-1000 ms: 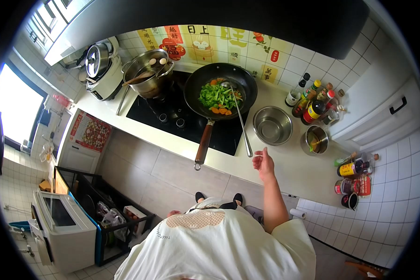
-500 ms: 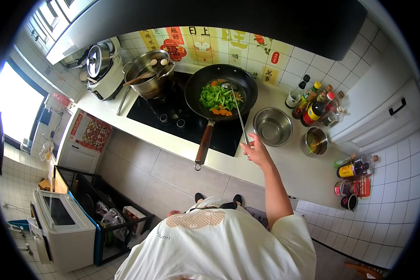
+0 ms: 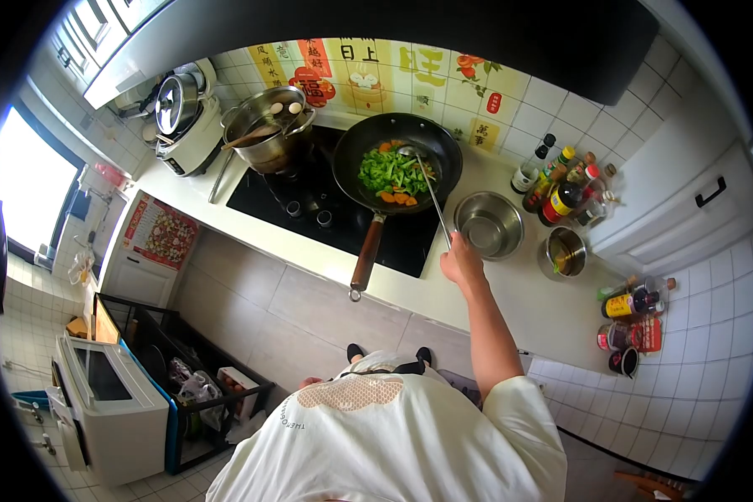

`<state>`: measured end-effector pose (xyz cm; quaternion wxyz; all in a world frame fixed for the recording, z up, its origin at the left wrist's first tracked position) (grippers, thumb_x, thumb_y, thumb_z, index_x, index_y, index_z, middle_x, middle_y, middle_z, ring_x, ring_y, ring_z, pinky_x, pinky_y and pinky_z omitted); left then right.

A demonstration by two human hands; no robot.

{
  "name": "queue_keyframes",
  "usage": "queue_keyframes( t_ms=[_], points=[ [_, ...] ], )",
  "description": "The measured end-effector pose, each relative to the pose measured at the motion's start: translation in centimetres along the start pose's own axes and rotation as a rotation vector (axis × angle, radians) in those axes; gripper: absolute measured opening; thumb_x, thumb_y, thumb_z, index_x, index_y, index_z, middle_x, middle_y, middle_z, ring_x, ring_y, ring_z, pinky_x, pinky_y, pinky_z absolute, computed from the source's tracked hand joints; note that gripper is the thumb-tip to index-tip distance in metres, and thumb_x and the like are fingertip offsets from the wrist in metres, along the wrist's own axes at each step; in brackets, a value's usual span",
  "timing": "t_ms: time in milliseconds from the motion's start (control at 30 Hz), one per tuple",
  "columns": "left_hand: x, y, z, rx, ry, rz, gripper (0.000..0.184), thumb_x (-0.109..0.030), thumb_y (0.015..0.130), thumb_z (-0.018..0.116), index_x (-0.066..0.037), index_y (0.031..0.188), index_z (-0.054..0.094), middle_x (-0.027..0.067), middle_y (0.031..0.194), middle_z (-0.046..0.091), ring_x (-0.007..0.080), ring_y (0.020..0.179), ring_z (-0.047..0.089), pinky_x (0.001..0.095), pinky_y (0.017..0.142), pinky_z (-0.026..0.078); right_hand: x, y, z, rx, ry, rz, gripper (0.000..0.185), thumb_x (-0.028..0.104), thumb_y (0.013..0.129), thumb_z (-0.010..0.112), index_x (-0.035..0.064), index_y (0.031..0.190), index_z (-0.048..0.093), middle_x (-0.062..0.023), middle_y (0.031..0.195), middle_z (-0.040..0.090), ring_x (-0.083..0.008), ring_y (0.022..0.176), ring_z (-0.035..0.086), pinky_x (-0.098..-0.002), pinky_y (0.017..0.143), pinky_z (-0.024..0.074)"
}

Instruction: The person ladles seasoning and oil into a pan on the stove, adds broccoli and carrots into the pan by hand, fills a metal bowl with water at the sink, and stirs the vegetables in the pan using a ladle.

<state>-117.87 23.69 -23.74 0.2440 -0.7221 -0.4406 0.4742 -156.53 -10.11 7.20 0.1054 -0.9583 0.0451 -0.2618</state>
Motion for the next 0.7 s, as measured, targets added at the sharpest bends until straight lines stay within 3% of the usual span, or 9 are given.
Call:
queue_keyframes(
  t_ms=[233,300,433,500,533,567,633,700],
  points=[
    [0.5,0.8,0.3,0.028,0.032,0.010,0.028,-0.025,0.070,0.064,-0.004,0.088,0.064,0.0100,0.078,0.065,0.0174,0.071,0.060,0.0298,0.064,0.048,0.5,1.5,0.0,-0.060,0.004,-0.003,0.040,0.010,0.080,0.046,0.0044,0.119,0.041,-0.0218,0.110,0.053,-0.0369,0.101,0.050,-0.0407,0.085,0.0399],
    [0.6,1.2,0.3,0.027,0.039,0.019,0.028,-0.025,0.070,0.064,-0.004,0.088,0.064,0.0103,0.078,0.065,0.0177,0.072,0.061,0.0300,0.065,0.048,0.0,1.9,-0.2,-0.107,0.188,-0.065,0.038,0.011,0.082,0.047,0.0042,0.119,0.043,-0.0210,0.113,0.051,-0.0353,0.103,0.050,-0.0387,0.087,0.0394],
    [1.3,1.3,0.5,0.035,0.065,0.052,0.029,-0.025,0.070,0.063,-0.003,0.088,0.064,0.0107,0.079,0.065,0.0188,0.073,0.061,0.0305,0.066,0.048,-1.1,1.4,-0.8,-0.164,0.240,-0.089,0.038,0.012,0.084,0.046,0.0048,0.121,0.044,-0.0207,0.114,0.051,-0.0340,0.105,0.049,-0.0371,0.088,0.0386],
    [1.1,1.0,0.5,0.022,0.098,0.061,0.029,-0.025,0.070,0.063,-0.003,0.088,0.064,0.0108,0.079,0.065,0.0192,0.073,0.061,0.0305,0.066,0.048,-1.1,1.4,-1.8,-0.226,0.185,-0.139,0.040,0.012,0.085,0.044,0.0058,0.124,0.041,-0.0202,0.109,0.054,-0.0315,0.095,0.055,-0.0361,0.080,0.0434],
    [1.0,0.7,0.4,0.026,0.092,0.047,0.029,-0.025,0.070,0.063,-0.003,0.089,0.064,0.0110,0.080,0.065,0.0193,0.073,0.061,0.0306,0.066,0.048,-1.1,1.3,-2.1,-0.178,0.211,-0.085,0.040,0.012,0.085,0.043,0.0061,0.125,0.041,-0.0192,0.104,0.057,-0.0276,0.079,0.059,-0.0349,0.067,0.0473],
    [0.9,0.4,0.3,0.028,0.084,0.032,0.029,-0.025,0.070,0.063,-0.003,0.089,0.064,0.0112,0.080,0.065,0.0194,0.074,0.061,0.0307,0.066,0.048,-0.9,1.3,-2.4,-0.179,0.209,-0.083,0.040,0.012,0.085,0.043,0.0061,0.125,0.041,-0.0192,0.104,0.057,-0.0276,0.079,0.059,-0.0349,0.067,0.0473],
    [0.6,0.3,0.2,0.037,0.056,0.005,0.029,-0.024,0.070,0.062,-0.003,0.090,0.064,0.0114,0.081,0.065,0.0194,0.074,0.061,0.0308,0.066,0.048,-0.3,1.1,-2.6,-0.032,0.207,0.062,0.041,0.014,0.086,0.043,0.0076,0.127,0.039,-0.0169,0.099,0.059,-0.0234,0.063,0.058,-0.0347,0.054,0.0475],
    [0.5,0.2,0.4,0.046,0.027,-0.024,0.029,-0.024,0.070,0.062,-0.003,0.091,0.064,0.0116,0.081,0.065,0.0194,0.074,0.061,0.0309,0.067,0.048,1.3,-0.1,-2.9,0.201,0.547,0.338,0.044,0.018,0.085,0.048,0.0134,0.128,0.039,-0.0176,0.109,0.057,-0.0273,0.094,0.059,-0.0356,0.078,0.0454]
  ],
)
Point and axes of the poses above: each hand's wrist, its own y-axis towards the middle knuckle, its own z-axis out of the palm, x = y × z, the point moved 3 cm from there along y, towards the middle knuckle
